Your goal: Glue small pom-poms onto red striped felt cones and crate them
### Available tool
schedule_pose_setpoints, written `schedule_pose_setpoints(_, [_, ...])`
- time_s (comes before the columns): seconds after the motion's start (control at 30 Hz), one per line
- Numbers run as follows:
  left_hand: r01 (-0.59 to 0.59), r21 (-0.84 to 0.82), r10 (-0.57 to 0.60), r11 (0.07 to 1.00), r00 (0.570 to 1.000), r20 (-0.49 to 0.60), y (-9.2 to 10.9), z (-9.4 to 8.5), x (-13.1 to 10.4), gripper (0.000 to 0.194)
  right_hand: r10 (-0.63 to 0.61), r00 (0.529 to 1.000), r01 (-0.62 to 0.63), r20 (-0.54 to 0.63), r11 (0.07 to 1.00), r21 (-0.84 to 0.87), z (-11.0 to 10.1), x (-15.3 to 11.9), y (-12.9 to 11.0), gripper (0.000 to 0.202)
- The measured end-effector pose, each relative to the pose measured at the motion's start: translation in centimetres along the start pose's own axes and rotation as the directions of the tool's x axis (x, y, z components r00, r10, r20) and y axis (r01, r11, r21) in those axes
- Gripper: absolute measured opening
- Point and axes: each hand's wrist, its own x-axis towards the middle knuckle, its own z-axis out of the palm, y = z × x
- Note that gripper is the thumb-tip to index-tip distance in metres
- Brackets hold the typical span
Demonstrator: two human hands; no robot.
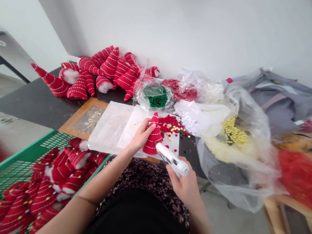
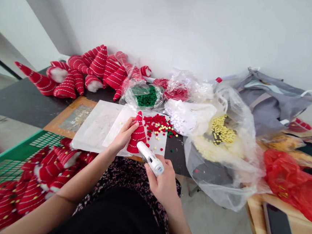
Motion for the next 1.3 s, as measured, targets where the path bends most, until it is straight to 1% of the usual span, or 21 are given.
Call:
schedule_pose_setpoints(0.07, [0.004,-0.029,-0.004,1.0,1.0,-0.008,0.0,0.0,0.1,0.035,-0.026,1.0,0.026,-0.003,0.999,-0.045,-0.3,-0.1,0.2,0.02])
schedule_pose_setpoints(0.17, [0.041,-0.098,-0.045,0.994,0.999,-0.029,0.0,0.0,0.1,0.037,-0.047,0.997,0.042,-0.055,0.994,-0.099,-0.7,-0.1,0.7,0.017])
schedule_pose_setpoints(0.27, [0.06,-0.148,-0.065,0.987,0.997,-0.032,0.0,0.1,0.1,0.04,-0.018,0.995,0.013,-0.094,0.999,-0.05,-0.6,0.0,1.0,0.019])
schedule_pose_setpoints(0.43, [0.043,-0.154,-0.04,0.987,0.999,0.022,0.0,0.3,-0.2,0.043,0.057,0.993,-0.055,-0.099,0.998,0.022,0.3,0.6,0.9,0.021])
schedule_pose_setpoints(0.6, [0.037,-0.145,-0.032,0.989,0.999,0.034,0.0,0.1,-0.2,0.041,0.047,0.996,-0.045,-0.081,0.999,0.026,1.0,0.7,1.1,0.025])
schedule_pose_setpoints(0.77, [0.009,-0.158,-0.005,0.987,1.0,0.02,-0.2,0.0,-0.2,0.04,-0.014,0.997,0.011,-0.081,0.999,-0.033,0.7,0.6,1.4,0.025])
schedule_pose_setpoints(0.83, [0.023,-0.191,-0.023,0.981,1.0,0.002,-0.3,0.0,-0.1,0.041,-0.029,0.995,0.025,-0.092,0.999,-0.042,0.6,0.6,1.6,0.024])
schedule_pose_setpoints(0.9, [0.066,-0.247,-0.073,0.967,0.997,-0.017,-0.4,-0.2,0.0,0.042,0.004,0.993,-0.008,-0.121,0.999,-0.038,0.4,0.5,1.8,0.023])
schedule_pose_setpoints(0.97, [0.11,-0.301,-0.126,0.947,0.991,-0.034,-0.5,-0.4,0.1,0.044,0.077,0.988,-0.076,-0.132,0.997,0.013,0.3,0.4,2.2,0.024])
schedule_pose_setpoints(1.03, [0.141,-0.336,-0.163,0.931,0.986,-0.04,-0.6,-0.5,0.2,0.047,0.141,0.984,-0.129,-0.109,0.986,0.11,0.2,0.4,2.4,0.023])
schedule_pose_setpoints(1.1, [0.158,-0.359,-0.181,0.92,0.983,-0.033,-0.7,-0.6,0.2,0.051,0.161,0.985,-0.147,-0.056,0.969,0.196,0.1,0.5,2.6,0.022])
schedule_pose_setpoints(1.2, [0.167,-0.379,-0.187,0.91,0.982,-0.017,-0.8,-0.6,0.1,0.053,0.156,0.988,-0.153,0.005,0.957,0.247,0.2,0.8,2.6,0.024])
schedule_pose_setpoints(1.3, [0.169,-0.377,-0.186,0.911,0.983,-0.007,-0.7,-0.6,0.0,0.05,0.188,0.982,-0.183,0.008,0.944,0.273,0.4,0.9,2.5,0.029])
